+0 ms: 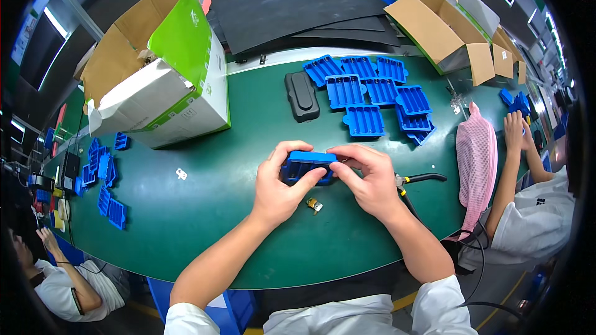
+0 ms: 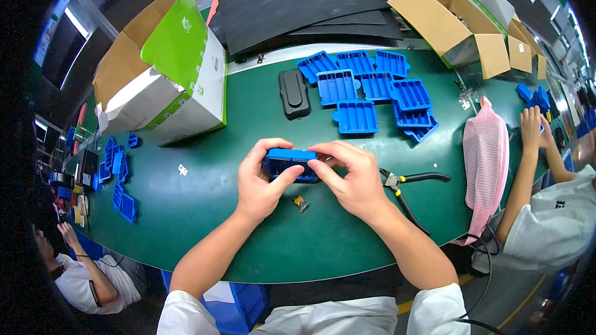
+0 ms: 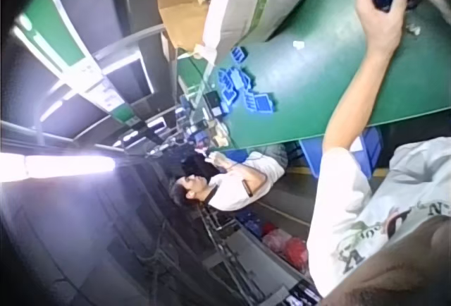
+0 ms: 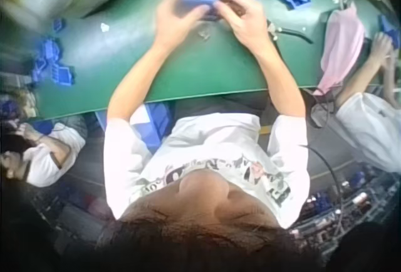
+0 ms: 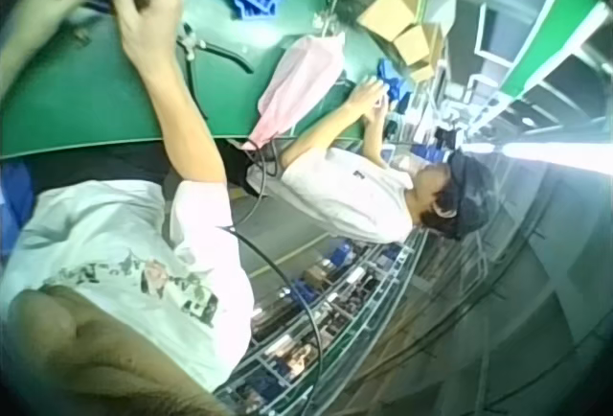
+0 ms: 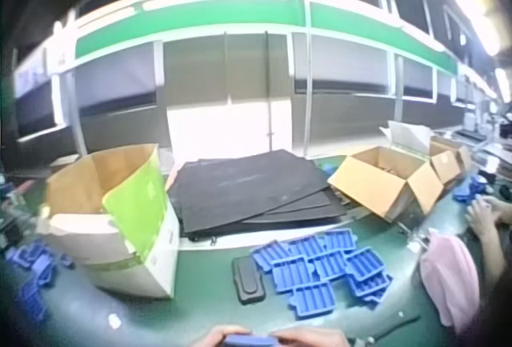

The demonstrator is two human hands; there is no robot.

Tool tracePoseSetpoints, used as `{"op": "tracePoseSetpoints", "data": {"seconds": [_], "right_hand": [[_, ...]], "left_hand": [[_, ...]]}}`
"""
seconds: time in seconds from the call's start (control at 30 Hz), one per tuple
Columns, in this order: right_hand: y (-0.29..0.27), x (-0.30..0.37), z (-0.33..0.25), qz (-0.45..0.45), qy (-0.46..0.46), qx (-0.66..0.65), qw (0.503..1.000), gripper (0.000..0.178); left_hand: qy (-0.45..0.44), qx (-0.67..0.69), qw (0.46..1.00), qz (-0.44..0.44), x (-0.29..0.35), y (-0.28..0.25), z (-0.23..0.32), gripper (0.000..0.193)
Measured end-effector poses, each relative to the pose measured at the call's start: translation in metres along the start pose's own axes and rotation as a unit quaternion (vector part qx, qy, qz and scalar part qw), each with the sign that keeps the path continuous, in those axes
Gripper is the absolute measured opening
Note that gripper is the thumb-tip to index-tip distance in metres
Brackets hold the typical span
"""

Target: The recorder is manually inserting small metal pins into blue plastic tray components and using pliers to trim or adjust them.

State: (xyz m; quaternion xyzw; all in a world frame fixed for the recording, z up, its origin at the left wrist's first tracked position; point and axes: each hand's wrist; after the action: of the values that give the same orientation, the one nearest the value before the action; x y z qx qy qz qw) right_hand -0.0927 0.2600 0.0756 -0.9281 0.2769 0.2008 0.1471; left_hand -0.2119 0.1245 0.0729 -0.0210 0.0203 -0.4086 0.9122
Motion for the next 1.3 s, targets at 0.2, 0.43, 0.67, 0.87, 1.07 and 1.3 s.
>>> {"op": "tracePoseSetpoints", "data": {"seconds": [0.2,0.43,0.67,0.87,1.07,1.3], "right_hand": [[-0.009,0.000,-0.003,-0.061,-0.042,0.049,0.996,0.030],[-0.067,0.039,-0.063,-0.089,-0.066,0.466,0.878,0.061],[-0.098,0.095,-0.043,-0.076,0.011,0.545,0.835,0.057],[-0.115,0.085,-0.034,-0.038,-0.029,0.456,0.889,0.040],[-0.068,0.063,-0.034,-0.085,-0.067,0.403,0.909,0.036],[-0.049,0.040,-0.031,-0.155,-0.056,0.486,0.858,0.027]], "left_hand": [[-0.018,0.029,0.999,0.013,-0.005,0.005,-0.009,0.022],[-0.045,0.048,0.997,0.040,-0.007,-0.009,-0.007,0.025],[-0.075,0.033,0.996,-0.046,-0.008,-0.002,-0.005,0.031],[-0.038,0.046,0.997,-0.044,-0.010,0.001,-0.008,0.026],[-0.019,-0.007,0.998,-0.053,-0.008,-0.001,-0.005,0.027],[0.002,-0.066,0.995,-0.075,-0.005,0.001,0.002,0.034]]}}
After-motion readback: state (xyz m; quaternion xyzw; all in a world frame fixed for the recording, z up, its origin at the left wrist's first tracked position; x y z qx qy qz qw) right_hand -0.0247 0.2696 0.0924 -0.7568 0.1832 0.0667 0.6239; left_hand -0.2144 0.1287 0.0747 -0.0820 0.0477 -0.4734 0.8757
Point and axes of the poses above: each hand's wrist, its own x-axis away from the middle knuckle, its own y-axis out of the palm, z = x × y, and after that the axes turned 11 degrees about -y, right-handed
